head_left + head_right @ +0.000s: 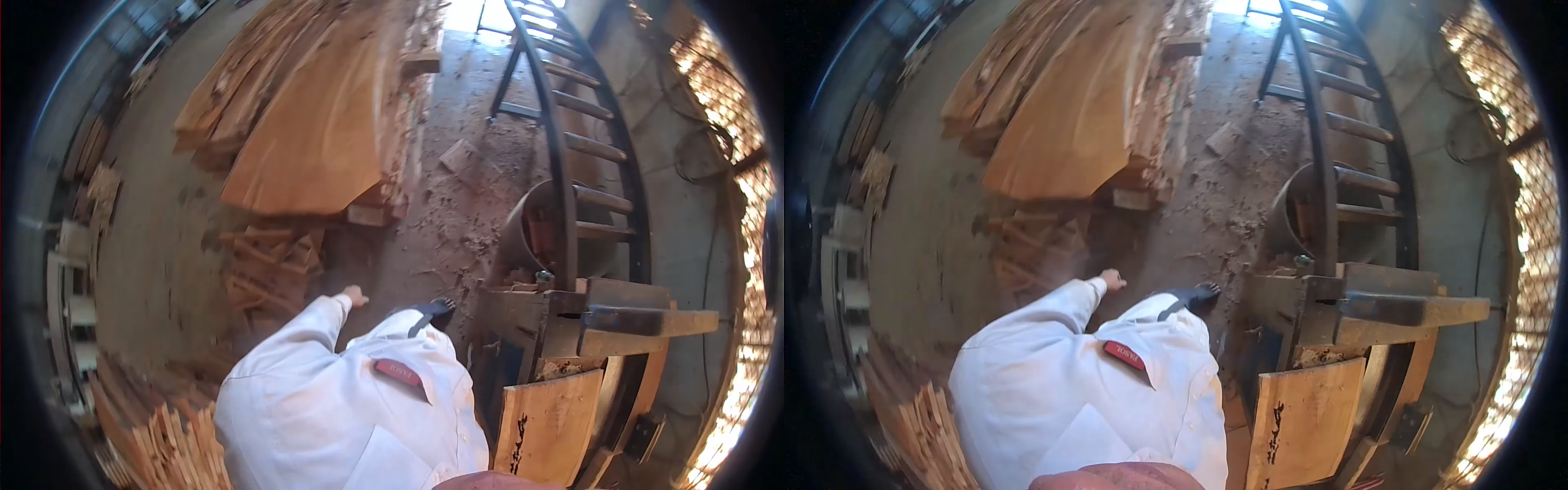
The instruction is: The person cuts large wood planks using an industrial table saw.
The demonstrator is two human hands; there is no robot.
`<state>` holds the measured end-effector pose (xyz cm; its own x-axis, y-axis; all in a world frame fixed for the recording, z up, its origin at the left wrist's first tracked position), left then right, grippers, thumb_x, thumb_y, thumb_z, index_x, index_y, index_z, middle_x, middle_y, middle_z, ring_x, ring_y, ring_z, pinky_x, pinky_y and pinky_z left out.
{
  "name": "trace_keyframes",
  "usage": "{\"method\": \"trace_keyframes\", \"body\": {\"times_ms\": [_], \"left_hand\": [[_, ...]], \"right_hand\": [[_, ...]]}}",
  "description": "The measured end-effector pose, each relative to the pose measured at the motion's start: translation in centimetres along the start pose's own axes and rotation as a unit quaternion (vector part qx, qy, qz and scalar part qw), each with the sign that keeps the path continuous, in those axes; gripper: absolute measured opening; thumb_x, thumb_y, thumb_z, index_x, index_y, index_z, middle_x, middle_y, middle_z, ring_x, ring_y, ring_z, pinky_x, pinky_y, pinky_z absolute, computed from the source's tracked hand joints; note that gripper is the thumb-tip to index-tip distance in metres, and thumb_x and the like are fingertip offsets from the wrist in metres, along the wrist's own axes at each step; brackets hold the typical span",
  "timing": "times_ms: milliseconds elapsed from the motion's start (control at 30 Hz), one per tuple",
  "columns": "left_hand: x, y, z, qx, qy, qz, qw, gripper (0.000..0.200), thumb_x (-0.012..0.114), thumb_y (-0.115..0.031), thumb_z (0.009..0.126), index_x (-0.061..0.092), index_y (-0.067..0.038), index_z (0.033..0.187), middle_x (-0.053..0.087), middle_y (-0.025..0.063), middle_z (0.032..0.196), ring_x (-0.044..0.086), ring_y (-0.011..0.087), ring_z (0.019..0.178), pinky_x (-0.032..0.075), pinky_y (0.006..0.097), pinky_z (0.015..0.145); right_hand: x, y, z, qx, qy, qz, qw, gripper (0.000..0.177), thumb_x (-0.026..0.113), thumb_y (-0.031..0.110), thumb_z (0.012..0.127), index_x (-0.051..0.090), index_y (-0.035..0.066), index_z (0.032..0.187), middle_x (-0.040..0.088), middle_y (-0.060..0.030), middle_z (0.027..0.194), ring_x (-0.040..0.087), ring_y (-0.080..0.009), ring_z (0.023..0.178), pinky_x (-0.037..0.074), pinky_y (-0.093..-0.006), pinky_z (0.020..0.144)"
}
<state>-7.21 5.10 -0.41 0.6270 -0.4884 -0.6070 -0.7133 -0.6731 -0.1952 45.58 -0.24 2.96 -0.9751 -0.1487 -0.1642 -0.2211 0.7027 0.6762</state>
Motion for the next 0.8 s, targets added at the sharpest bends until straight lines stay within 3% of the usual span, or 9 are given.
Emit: {"method": "trace_keyframes", "body": {"times_ms": [67,233,333,467,567,633,733,767,800], "left_hand": [[-1.2,1.0,-2.9,-0.038,-0.031,-0.093,0.994,0.044,0.069,-0.044,0.085,0.079,-0.002,0.096,0.074,0.0215,0.108,0.070,0.0379,0.107,0.054,0.0463,0.096],[-0.6,1.3,-8.6,0.003,-0.112,-0.158,0.981,0.043,0.069,-0.042,0.085,0.077,-0.004,0.103,0.073,0.0225,0.111,0.069,0.0365,0.109,0.053,0.0447,0.097],[1.7,2.2,-12.4,0.040,-0.127,-0.154,0.979,0.042,0.070,-0.042,0.086,0.076,-0.005,0.104,0.073,0.0215,0.112,0.068,0.0369,0.110,0.053,0.0449,0.097],[5.1,7.4,-13.7,0.024,-0.076,-0.104,0.991,0.050,0.070,-0.050,0.082,0.078,-0.004,0.100,0.074,0.0219,0.108,0.070,0.0380,0.105,0.054,0.0470,0.095],[6.4,12.4,-14.2,-0.042,-0.038,-0.086,0.995,0.052,0.068,-0.052,0.083,0.079,-0.003,0.097,0.074,0.0215,0.105,0.071,0.0372,0.103,0.054,0.0468,0.095],[6.8,14.9,-14.2,-0.098,-0.017,-0.103,0.990,0.051,0.066,-0.052,0.084,0.079,-0.003,0.093,0.076,0.0195,0.099,0.072,0.0354,0.101,0.055,0.0450,0.095],[6.8,16.9,-13.8,-0.139,-0.003,-0.171,0.975,0.050,0.064,-0.051,0.085,0.079,-0.004,0.088,0.077,0.0158,0.090,0.074,0.0326,0.096,0.055,0.0426,0.094],[6.0,16.9,-13.8,-0.138,-0.010,-0.171,0.975,0.046,0.066,-0.049,0.084,0.080,-0.005,0.090,0.077,0.0154,0.089,0.074,0.0323,0.095,0.056,0.0418,0.094],[5.1,17.3,-13.1,-0.122,-0.049,-0.202,0.970,0.043,0.066,-0.046,0.087,0.079,-0.005,0.090,0.077,0.0136,0.085,0.074,0.0283,0.086,0.057,0.0397,0.086]], "right_hand": [[-0.5,-3.0,1.7,0.009,0.014,-0.011,1.000,0.033,0.062,0.030,0.102,0.066,-0.003,0.099,0.067,-0.0099,0.089,0.065,-0.0195,0.076,0.055,-0.0338,0.066],[-2.0,-6.2,7.2,-0.011,0.041,-0.008,0.999,0.034,0.062,0.032,0.102,0.065,-0.002,0.096,0.065,-0.0093,0.086,0.064,-0.0194,0.072,0.055,-0.0341,0.061],[-2.3,-4.0,11.9,-0.030,0.035,0.032,0.998,0.035,0.062,0.033,0.102,0.065,-0.001,0.095,0.064,-0.0089,0.085,0.063,-0.0193,0.070,0.055,-0.0343,0.058],[-0.6,4.6,12.7,0.017,-0.004,0.046,0.999,0.035,0.063,0.042,0.101,0.065,0.007,0.106,0.066,-0.0046,0.090,0.066,-0.0202,0.078,0.051,-0.0302,0.062],[0.7,5.9,13.4,0.006,-0.005,0.089,0.996,0.033,0.062,0.042,0.101,0.065,0.011,0.111,0.067,-0.0027,0.091,0.068,-0.0202,0.077,0.050,-0.0290,0.062],[1.3,4.7,13.6,-0.055,0.020,0.064,0.996,0.031,0.062,0.038,0.101,0.063,0.007,0.103,0.066,-0.0035,0.090,0.066,-0.0200,0.075,0.053,-0.0325,0.062],[2.6,2.9,11.1,-0.137,0.076,-0.063,0.986,0.037,0.060,0.033,0.102,0.064,0.000,0.087,0.065,-0.0079,0.082,0.063,-0.0196,0.071,0.057,-0.0342,0.064],[2.1,-0.8,12.3,-0.202,0.099,-0.237,0.945,0.039,0.060,0.034,0.102,0.062,0.000,0.084,0.064,-0.0082,0.080,0.063,-0.0201,0.070,0.056,-0.0349,0.063],[1.5,-4.9,13.7,-0.273,0.118,-0.419,0.858,0.041,0.060,0.035,0.102,0.061,0.000,0.081,0.064,-0.0084,0.078,0.063,-0.0207,0.068,0.056,-0.0357,0.062]]}}
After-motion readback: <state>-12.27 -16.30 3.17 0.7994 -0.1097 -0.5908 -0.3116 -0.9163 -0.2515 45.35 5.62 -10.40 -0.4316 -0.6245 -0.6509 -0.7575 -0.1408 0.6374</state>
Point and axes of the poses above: each hand's wrist, its own z-axis towards the middle knuckle, its own x-axis out of the palm, y = z × x, the point moved 4 cm from there along z, towards the middle knuckle
